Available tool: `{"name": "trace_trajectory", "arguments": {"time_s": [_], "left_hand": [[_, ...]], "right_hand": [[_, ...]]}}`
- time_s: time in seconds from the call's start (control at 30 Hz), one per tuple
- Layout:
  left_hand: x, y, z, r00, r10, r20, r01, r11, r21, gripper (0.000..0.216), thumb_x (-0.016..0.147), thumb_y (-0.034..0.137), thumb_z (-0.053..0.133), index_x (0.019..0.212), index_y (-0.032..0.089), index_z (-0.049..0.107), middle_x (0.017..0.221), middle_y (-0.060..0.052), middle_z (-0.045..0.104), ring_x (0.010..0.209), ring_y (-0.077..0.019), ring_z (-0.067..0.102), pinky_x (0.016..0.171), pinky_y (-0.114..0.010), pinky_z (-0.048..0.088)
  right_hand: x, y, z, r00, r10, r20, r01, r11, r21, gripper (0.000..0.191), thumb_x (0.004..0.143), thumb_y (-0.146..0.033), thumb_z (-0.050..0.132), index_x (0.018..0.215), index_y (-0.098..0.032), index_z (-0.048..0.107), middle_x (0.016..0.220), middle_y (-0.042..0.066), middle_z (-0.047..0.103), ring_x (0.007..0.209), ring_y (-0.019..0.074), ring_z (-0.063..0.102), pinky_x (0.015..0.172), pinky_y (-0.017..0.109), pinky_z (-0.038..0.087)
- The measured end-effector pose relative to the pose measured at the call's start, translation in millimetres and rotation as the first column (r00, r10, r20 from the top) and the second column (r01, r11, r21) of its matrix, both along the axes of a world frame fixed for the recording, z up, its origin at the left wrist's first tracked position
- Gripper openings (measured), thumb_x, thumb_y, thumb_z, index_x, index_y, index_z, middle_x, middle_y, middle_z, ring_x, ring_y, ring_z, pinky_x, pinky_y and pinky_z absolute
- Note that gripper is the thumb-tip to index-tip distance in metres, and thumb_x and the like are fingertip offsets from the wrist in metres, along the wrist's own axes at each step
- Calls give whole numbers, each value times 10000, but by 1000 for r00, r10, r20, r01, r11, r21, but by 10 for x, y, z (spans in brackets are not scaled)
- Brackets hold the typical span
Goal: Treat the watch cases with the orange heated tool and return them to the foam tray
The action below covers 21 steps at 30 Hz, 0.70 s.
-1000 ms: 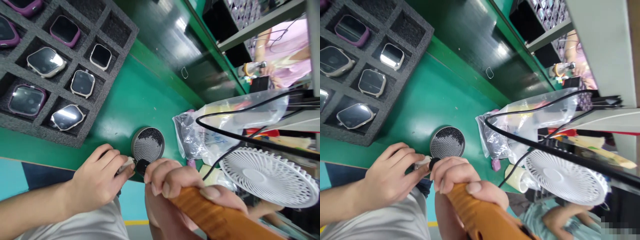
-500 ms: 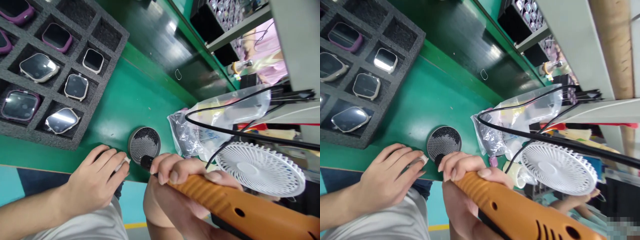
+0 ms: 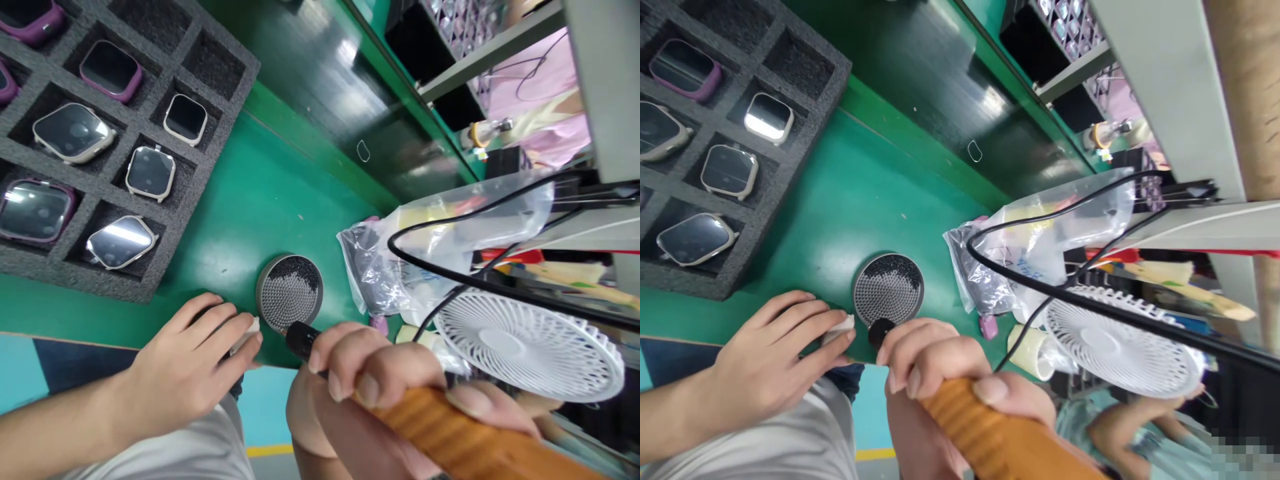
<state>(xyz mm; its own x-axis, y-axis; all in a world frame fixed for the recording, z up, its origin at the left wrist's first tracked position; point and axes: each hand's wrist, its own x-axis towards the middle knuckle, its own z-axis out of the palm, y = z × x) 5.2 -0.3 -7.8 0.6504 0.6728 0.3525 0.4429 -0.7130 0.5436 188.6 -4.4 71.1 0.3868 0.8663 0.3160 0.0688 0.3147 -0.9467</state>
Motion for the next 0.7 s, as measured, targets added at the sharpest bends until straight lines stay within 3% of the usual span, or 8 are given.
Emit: {"name": "trace_trajectory", "arguments": {"time_s": [0.2,0.33,0.43,0.6,0.7], "left_hand": [[15,12,5,1000,10,16,-9,1000,-13,247,973,284,708,1193,178,747,1255,-64,728,1139,-266,624,1085,-506,453],[22,10,6,1000,14,17,-14,1000,-23,233,971,282,708,1174,176,749,1229,-66,729,1133,-264,624,1084,-504,454],[34,10,9,1000,22,14,-22,1000,-20,229,973,288,706,1170,181,749,1227,-62,729,1132,-260,625,1082,-496,454],[49,32,31,1000,27,10,-26,999,-31,163,984,244,662,1104,178,751,1237,-78,727,1141,-266,628,1070,-492,453],[47,46,35,1000,11,9,-11,999,-46,177,997,224,613,1109,175,740,1273,-79,719,1158,-272,622,1060,-497,449]], "right_hand": [[3,-39,-129,997,70,-36,-68,997,44,286,1039,-462,376,1186,-288,549,801,-65,630,571,124,641,475,354,558],[66,-32,-155,974,214,-78,-212,977,28,399,1047,-476,244,1196,-274,555,838,-39,665,626,147,689,513,386,580],[64,-45,-176,973,201,-111,-199,980,27,468,1051,-511,181,1204,-275,556,842,-32,658,634,150,686,523,394,578],[-21,-45,-186,991,130,-6,-130,990,48,323,1027,-470,391,1252,-294,543,811,-37,582,606,137,621,505,364,546],[19,-15,-188,968,249,42,-250,968,29,320,1009,-499,413,1263,-361,549,779,-31,560,597,158,596,515,367,544]]}}
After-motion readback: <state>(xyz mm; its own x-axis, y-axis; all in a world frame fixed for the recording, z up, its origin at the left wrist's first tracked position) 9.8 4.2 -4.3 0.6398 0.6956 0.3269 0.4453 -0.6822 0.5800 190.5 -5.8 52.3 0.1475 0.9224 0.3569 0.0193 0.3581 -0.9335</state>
